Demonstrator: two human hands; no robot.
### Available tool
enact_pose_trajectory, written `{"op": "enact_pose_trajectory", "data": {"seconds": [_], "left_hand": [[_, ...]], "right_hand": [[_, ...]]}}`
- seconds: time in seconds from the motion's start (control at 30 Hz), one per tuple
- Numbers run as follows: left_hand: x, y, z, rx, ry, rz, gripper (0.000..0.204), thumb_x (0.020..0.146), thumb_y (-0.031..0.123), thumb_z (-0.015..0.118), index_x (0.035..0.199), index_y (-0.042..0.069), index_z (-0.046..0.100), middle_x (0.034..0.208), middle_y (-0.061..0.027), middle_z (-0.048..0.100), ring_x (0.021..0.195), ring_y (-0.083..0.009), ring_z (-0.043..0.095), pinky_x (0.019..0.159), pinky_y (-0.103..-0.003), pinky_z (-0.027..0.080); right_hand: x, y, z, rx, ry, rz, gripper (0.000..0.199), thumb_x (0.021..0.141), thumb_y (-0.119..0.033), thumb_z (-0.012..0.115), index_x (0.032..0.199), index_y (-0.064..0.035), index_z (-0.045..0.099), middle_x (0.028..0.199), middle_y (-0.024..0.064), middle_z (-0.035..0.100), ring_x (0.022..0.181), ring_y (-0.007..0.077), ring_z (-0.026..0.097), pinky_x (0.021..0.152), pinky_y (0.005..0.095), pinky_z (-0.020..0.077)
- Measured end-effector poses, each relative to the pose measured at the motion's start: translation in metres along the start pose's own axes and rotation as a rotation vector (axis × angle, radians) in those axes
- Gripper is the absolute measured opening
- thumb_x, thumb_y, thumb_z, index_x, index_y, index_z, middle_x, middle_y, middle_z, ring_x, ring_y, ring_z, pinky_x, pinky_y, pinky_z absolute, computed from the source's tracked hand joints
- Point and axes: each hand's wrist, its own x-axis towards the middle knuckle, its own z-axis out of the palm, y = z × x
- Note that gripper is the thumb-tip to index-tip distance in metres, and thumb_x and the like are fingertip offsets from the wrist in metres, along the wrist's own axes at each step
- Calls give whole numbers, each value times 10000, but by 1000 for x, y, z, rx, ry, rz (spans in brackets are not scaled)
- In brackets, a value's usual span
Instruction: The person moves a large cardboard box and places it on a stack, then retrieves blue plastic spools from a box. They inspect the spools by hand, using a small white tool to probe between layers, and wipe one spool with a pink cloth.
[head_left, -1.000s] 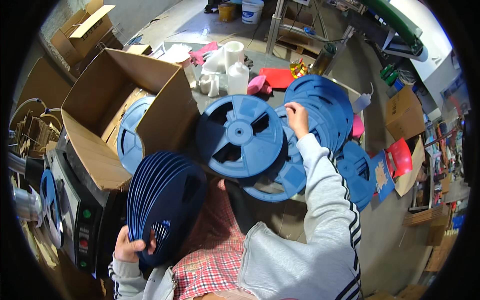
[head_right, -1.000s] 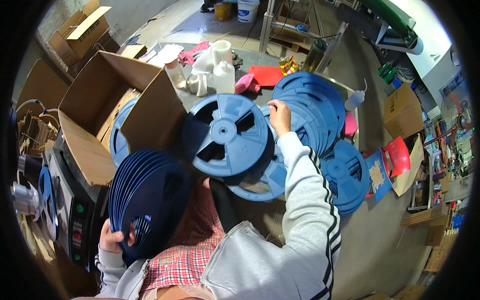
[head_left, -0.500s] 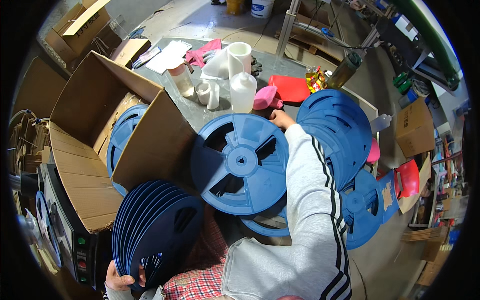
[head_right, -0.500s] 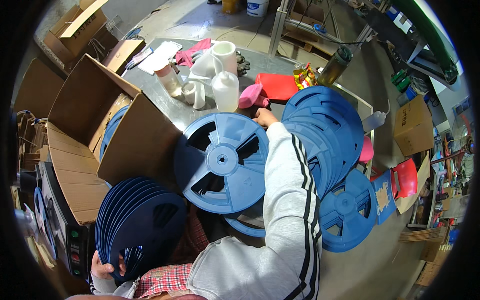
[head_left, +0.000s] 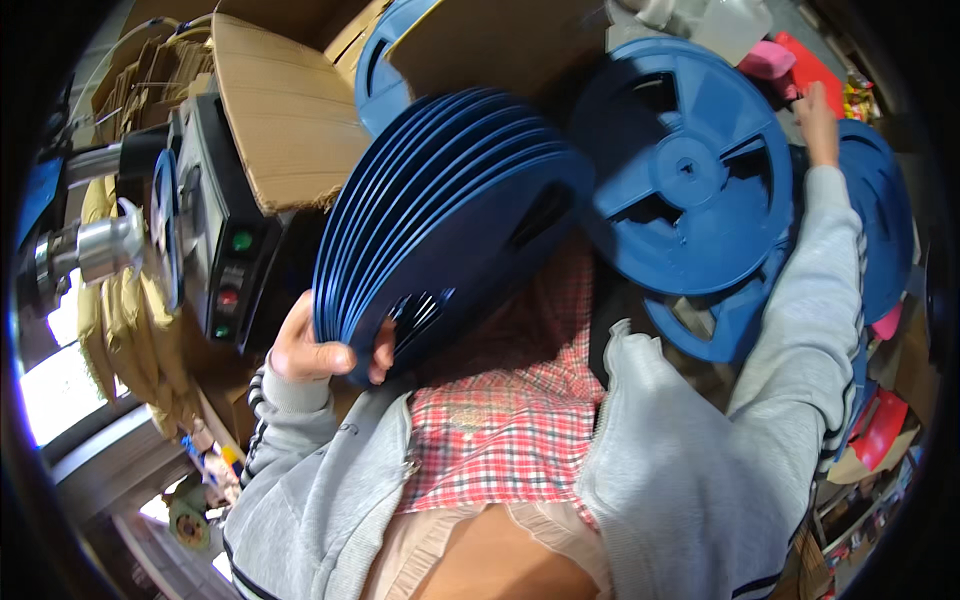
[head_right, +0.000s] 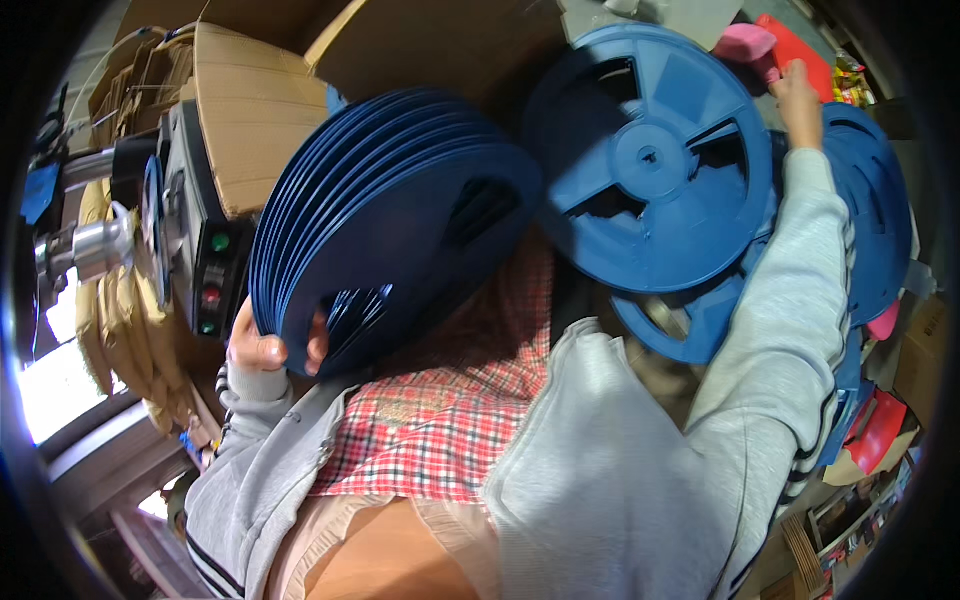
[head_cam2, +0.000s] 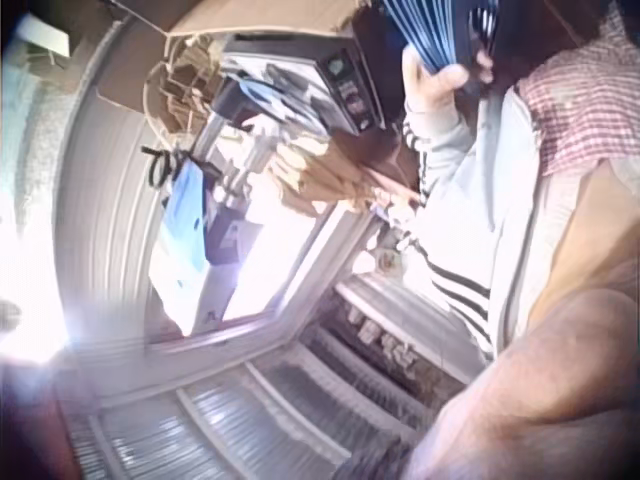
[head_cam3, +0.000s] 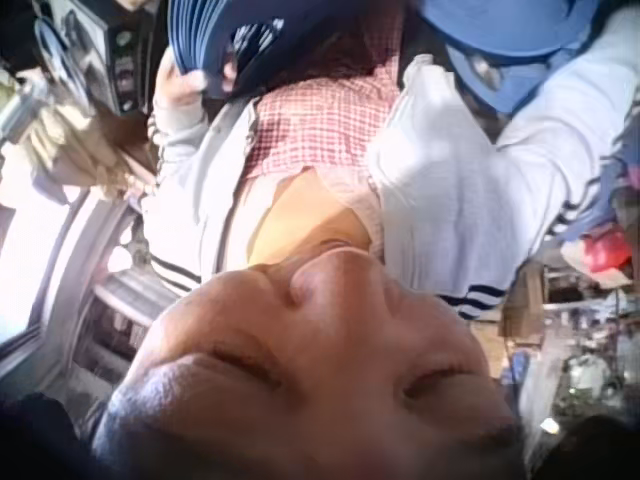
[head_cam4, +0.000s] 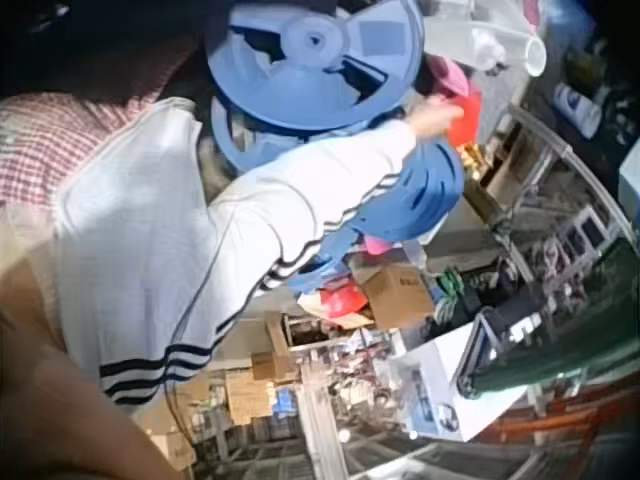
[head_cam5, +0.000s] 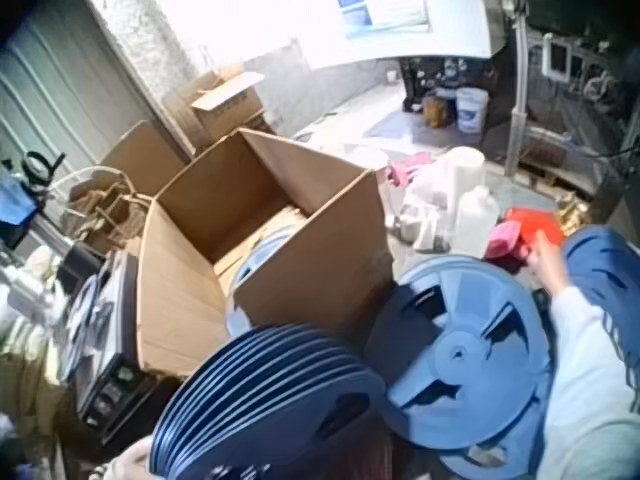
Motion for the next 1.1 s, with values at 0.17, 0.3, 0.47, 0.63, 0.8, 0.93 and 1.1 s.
{"op": "enact_pose_trajectory", "data": {"seconds": [0.17, 0.3, 0.47, 0.63, 0.8, 0.93, 1.1], "left_hand": [[-6, -5, 2, -6, -60, 88, 563, 728, 207, 829, 1119, -112, 578, 867, -192, 686, 727, -271, 692, 646, -367, 579], [-20, -12, 3, -37, -84, 166, 617, 757, 187, 806, 1162, -127, 461, 860, -259, 645, 694, -316, 693, 642, -382, 598], [-38, -29, -4, -20, -168, 196, 580, 857, 256, 715, 1224, -127, 478, 955, -270, 655, 770, -298, 697, 685, -383, 592], [-67, -41, -13, -65, -189, 197, 555, 880, 252, 677, 1229, -128, 471, 956, -270, 652, 787, -299, 695, 706, -389, 589], [-81, -46, -21, -100, -181, 243, 543, 880, 240, 678, 1218, -128, 465, 943, -260, 653, 796, -295, 701, 703, -386, 594], [-89, -51, -27, -129, -184, 266, 573, 918, 243, 649, 1265, -137, 397, 1005, -253, 626, 821, -304, 700, 726, -392, 600], [-91, -53, -27, -98, -157, 250, 643, 914, 271, 662, 1292, -145, 349, 992, -257, 617, 815, -319, 699, 724, -408, 603]], "right_hand": [[-75, -91, -87, 296, -8, -195, 195, 969, -253, 597, 930, -72, 540, 745, 9, 567, 657, 98, 510, 594, 243, 429], [-243, -253, -106, 882, -334, -136, 161, 983, -211, 584, 1008, -52, 585, 813, -14, 570, 683, 66, 519, 612, 200, 414], [-383, -324, -96, 1000, -874, 51, 207, 947, -111, 616, 1121, -1, 597, 777, 6, 599, 651, 59, 532, 584, 217, 436], [-445, -369, -84, 1116, -948, 259, 180, 975, -111, 576, 1114, 5, 584, 745, 44, 636, 610, 81, 572, 550, 224, 439], [-455, -393, -75, 1032, -914, 257, 202, 966, -105, 575, 1133, 5, 602, 737, 64, 639, 610, 95, 581, 543, 245, 444], [-460, -400, -68, 974, -908, 179, 224, 956, -93, 581, 1150, 12, 626, 787, 114, 687, 627, 132, 626, 557, 261, 471], [-461, -403, -67, 940, -855, 98, 221, 955, -70, 572, 1137, 30, 647, 843, 154, 710, 673, 173, 677, 599, 274, 521]]}}
